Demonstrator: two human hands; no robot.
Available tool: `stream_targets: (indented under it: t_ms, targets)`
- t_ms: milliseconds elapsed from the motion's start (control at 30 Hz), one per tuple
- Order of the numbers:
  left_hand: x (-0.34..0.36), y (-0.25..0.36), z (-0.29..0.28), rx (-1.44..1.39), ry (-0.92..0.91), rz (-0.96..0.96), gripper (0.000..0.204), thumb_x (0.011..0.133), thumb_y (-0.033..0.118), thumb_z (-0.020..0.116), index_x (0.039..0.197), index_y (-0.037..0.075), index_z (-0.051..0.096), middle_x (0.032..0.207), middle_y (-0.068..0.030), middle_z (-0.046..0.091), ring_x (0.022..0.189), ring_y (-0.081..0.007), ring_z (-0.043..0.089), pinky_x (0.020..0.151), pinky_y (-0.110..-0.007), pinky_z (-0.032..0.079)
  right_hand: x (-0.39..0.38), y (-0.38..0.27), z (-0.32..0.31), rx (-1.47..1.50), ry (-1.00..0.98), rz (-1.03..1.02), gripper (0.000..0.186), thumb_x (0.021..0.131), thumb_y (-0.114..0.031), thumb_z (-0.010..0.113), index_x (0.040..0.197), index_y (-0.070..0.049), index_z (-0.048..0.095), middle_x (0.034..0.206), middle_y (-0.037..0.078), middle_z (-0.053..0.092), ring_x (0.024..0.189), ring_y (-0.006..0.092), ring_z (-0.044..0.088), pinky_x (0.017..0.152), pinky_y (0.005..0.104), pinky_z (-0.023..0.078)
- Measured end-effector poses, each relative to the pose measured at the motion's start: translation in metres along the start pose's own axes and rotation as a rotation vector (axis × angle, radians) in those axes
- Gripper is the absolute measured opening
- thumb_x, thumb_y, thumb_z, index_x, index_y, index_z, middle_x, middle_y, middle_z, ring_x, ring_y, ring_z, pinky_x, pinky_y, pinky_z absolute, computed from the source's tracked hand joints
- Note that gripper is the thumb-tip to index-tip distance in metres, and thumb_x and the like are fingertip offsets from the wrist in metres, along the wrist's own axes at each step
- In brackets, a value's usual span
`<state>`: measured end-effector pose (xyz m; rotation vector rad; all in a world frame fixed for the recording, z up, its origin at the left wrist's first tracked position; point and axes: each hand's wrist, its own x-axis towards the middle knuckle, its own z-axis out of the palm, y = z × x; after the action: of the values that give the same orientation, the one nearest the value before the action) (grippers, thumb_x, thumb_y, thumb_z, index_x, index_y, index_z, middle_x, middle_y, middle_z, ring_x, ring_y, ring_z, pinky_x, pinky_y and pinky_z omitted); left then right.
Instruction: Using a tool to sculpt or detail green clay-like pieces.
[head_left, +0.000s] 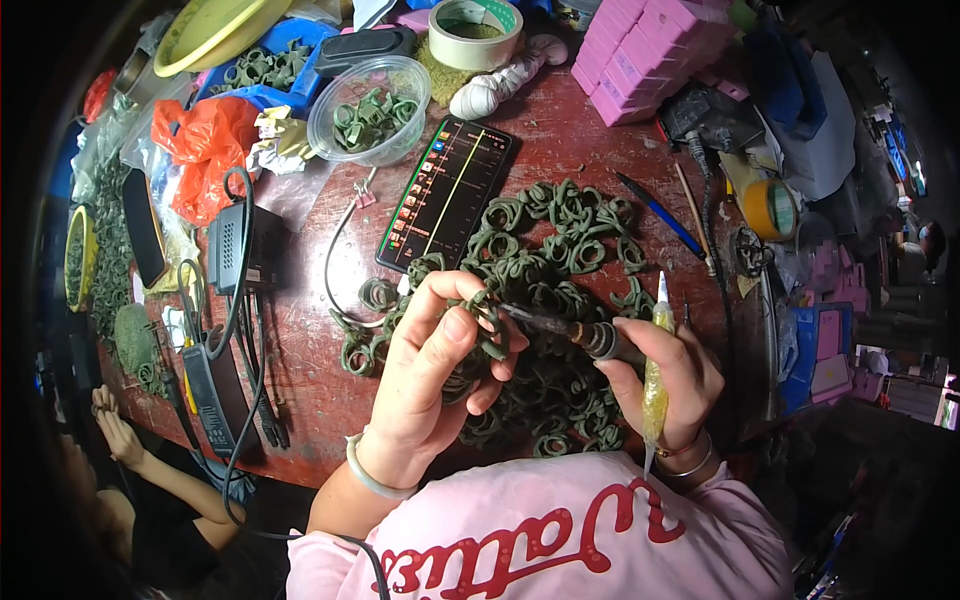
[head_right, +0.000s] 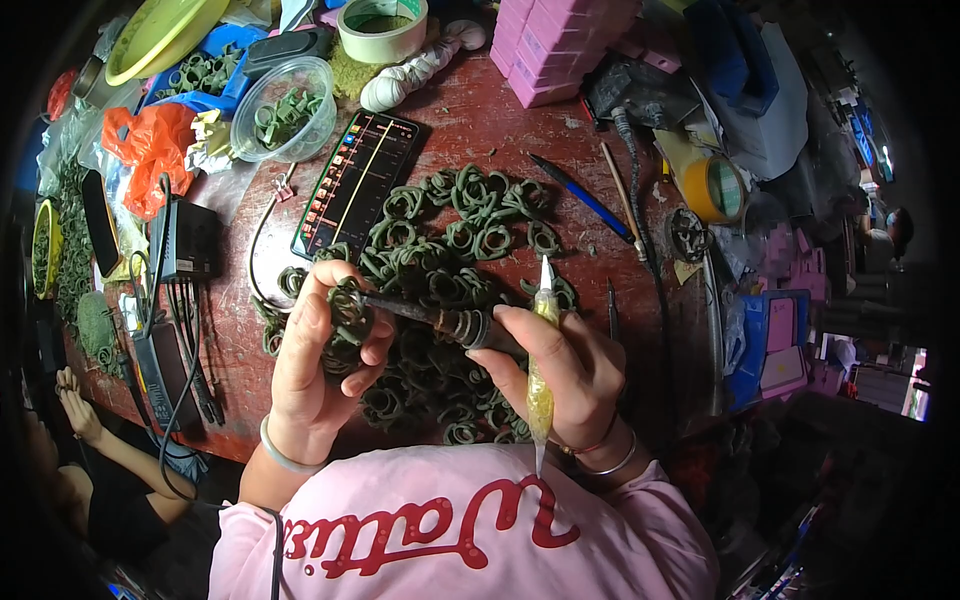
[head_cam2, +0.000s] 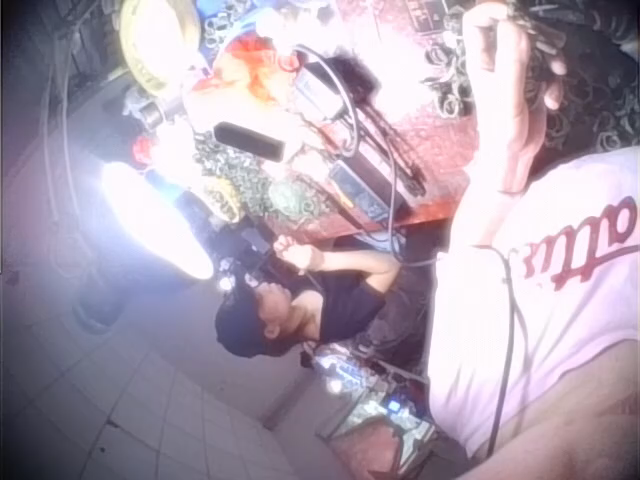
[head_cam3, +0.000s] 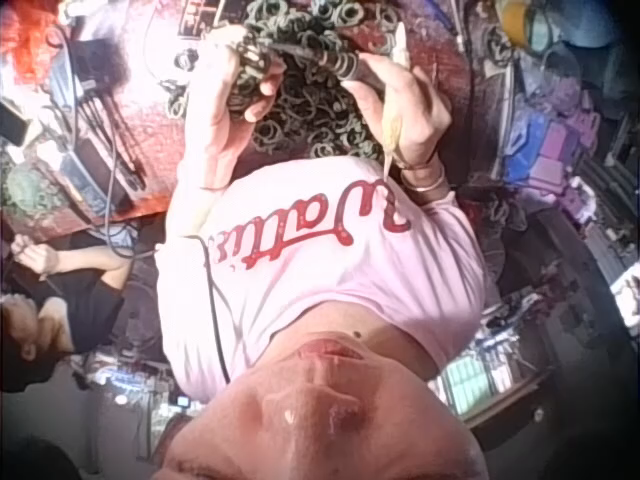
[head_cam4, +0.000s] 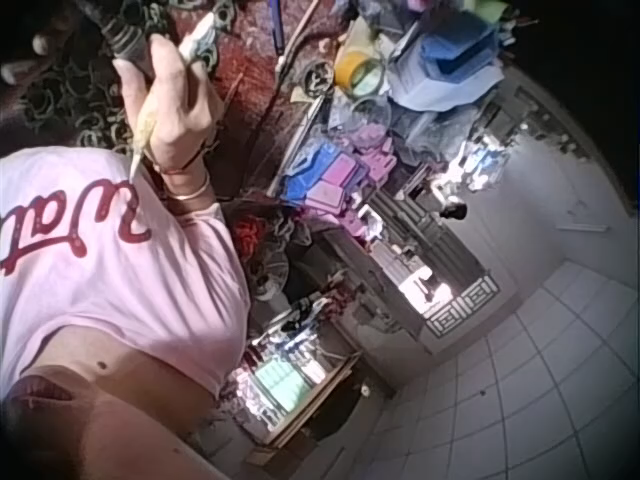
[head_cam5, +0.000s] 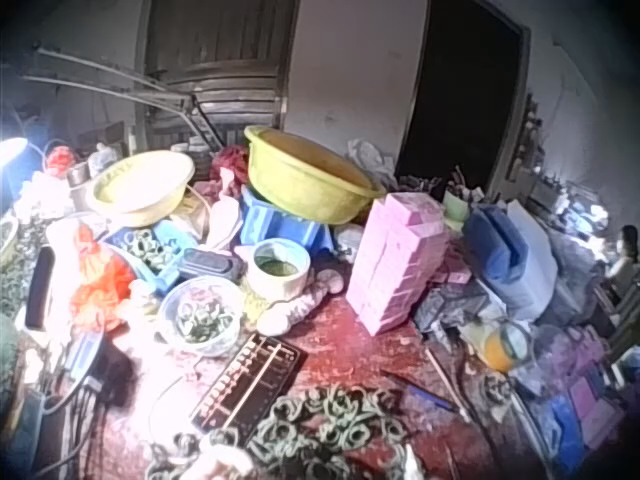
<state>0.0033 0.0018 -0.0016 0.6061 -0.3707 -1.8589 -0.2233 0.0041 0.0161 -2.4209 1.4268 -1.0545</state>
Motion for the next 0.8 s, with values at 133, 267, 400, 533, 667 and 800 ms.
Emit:
stream_targets:
  t_ms: [133,267,400,533,667,800]
  targets:
    - [0.0,0.0002,0.0008,0.003,0.001,0.003,0.027,0.099,0.031,0.058,0.111,0.009,0.048,0.092,-0.0142,0.064,0.07,-0.0116,0.061,0.045,-0.018,0.042,0.0002,0.0,-0.0003,-0.003,-0.007,0.001,0.035,0.081,-0.023,0.079,0.106,-0.003,0.065,0.088,0.008,0.07,0.067,0.0249,0.064,0.062,0.0333,0.051]
    - [-0.0001,-0.0003,-0.001,0.005,-0.008,0.009,0.027,0.099,0.031,0.058,0.111,0.009,0.047,0.092,-0.0142,0.064,0.07,-0.0116,0.061,0.045,-0.018,0.042,0.0005,-0.0007,-0.0007,0.0,-0.015,0.008,0.035,0.081,-0.022,0.079,0.106,-0.003,0.065,0.088,0.008,0.07,0.067,0.0249,0.064,0.062,0.0333,0.051]
    - [0.0002,-0.0003,-0.0009,0.002,-0.004,0.018,0.027,0.099,0.031,0.058,0.111,0.009,0.047,0.092,-0.0143,0.064,0.07,-0.0117,0.06,0.045,-0.018,0.041,0.0007,-0.0007,-0.0005,0.0,-0.012,-0.001,0.035,0.08,-0.023,0.08,0.106,-0.003,0.065,0.087,0.008,0.07,0.067,0.0251,0.064,0.061,0.0334,0.051]
    - [-0.0001,-0.0001,-0.0002,-0.001,0.014,0.027,0.027,0.099,0.03,0.058,0.111,0.009,0.047,0.092,-0.0144,0.064,0.07,-0.0121,0.06,0.045,-0.018,0.041,0.0038,0.0022,-0.0007,-0.02,0.008,-0.08,0.042,0.072,-0.019,0.086,0.105,-0.003,0.066,0.079,0.007,0.066,0.061,0.0218,0.063,0.053,0.0313,0.052]
    - [0.0006,-0.0007,-0.0006,-0.007,0.018,0.026,0.026,0.099,0.03,0.058,0.112,0.009,0.047,0.092,-0.0146,0.064,0.071,-0.0124,0.06,0.045,-0.018,0.041,0.0037,0.0026,-0.0014,-0.008,0.024,-0.077,0.042,0.071,-0.019,0.086,0.105,-0.003,0.066,0.079,0.007,0.066,0.061,0.0222,0.063,0.053,0.0318,0.052]
    - [0.0007,-0.001,-0.0006,-0.006,0.004,0.033,0.026,0.099,0.029,0.058,0.111,0.009,0.047,0.092,-0.0149,0.064,0.071,-0.0124,0.06,0.045,-0.018,0.041,0.0035,0.0032,-0.0005,-0.015,0.027,-0.073,0.042,0.071,-0.019,0.086,0.105,-0.004,0.066,0.079,0.008,0.065,0.061,0.0229,0.063,0.053,0.0316,0.052]
